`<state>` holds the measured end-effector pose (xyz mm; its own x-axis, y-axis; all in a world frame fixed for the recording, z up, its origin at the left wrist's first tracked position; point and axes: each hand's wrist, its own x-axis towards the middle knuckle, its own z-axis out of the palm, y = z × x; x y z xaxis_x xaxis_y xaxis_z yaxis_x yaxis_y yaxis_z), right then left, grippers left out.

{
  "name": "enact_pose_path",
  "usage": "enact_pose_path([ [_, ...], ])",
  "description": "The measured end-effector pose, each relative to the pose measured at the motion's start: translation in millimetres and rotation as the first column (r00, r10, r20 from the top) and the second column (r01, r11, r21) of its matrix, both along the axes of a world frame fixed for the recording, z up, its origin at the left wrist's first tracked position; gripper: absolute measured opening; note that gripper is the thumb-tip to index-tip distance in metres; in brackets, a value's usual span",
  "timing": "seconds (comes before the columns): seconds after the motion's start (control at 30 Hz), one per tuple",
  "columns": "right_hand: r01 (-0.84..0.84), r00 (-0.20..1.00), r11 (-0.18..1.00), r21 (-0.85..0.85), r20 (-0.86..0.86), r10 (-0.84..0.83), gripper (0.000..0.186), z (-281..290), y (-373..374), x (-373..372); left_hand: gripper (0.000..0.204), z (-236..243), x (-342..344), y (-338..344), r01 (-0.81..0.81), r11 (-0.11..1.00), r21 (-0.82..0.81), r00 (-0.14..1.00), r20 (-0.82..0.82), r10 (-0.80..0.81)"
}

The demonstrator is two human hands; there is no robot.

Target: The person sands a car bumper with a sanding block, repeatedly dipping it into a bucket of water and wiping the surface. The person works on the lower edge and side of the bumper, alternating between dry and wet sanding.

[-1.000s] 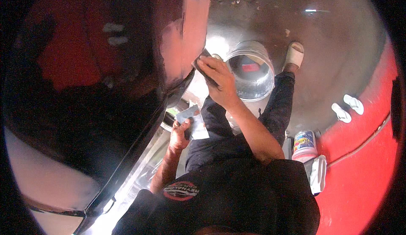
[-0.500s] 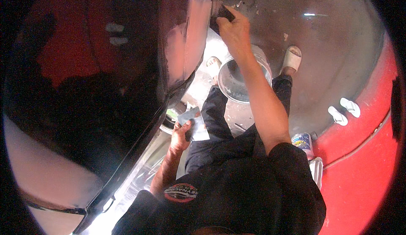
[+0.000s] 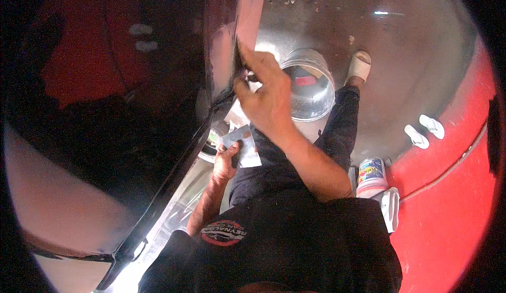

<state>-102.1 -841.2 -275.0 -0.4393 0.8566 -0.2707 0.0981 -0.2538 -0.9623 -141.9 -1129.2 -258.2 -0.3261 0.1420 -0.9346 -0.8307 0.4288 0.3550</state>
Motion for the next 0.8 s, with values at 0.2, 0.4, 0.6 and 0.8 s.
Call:
enact_pose_path([
  [0.2, -0.098, 0.991, 0.986, 0.137, -0.077, 0.11, 0.058, 14.4, -10.1, 30.1, 0.026, 3.2, -1.5, 4.2, 0.003, 0.999, -0.048, 0.998, -0.061, -0.006],
  [0.4, 0.142, 0.99, 0.92, 0.365, -0.055, -0.13, 0.052, -46.3, 50.7, 5.1, 0.023, -15.3, -4.4, -45.5, 0.241, 0.947, -0.211, 0.943, -0.18, -0.28],
  [0.6, 0.199, 0.977, 0.858, 0.473, -0.163, -0.137, 0.059, -74.0, 63.0, -25.7, 0.022, -5.4, -2.0, -16.8, 0.024, 0.996, -0.09, 0.998, -0.05, -0.028],
  [0.8, 0.041, 0.998, 0.919, 0.392, -0.058, -0.019, 0.063, -53.5, 22.0, -7.5, 0.025, -6.9, -1.2, -19.0, -0.026, 0.996, -0.086, 1.0, -0.012, 0.025],
])
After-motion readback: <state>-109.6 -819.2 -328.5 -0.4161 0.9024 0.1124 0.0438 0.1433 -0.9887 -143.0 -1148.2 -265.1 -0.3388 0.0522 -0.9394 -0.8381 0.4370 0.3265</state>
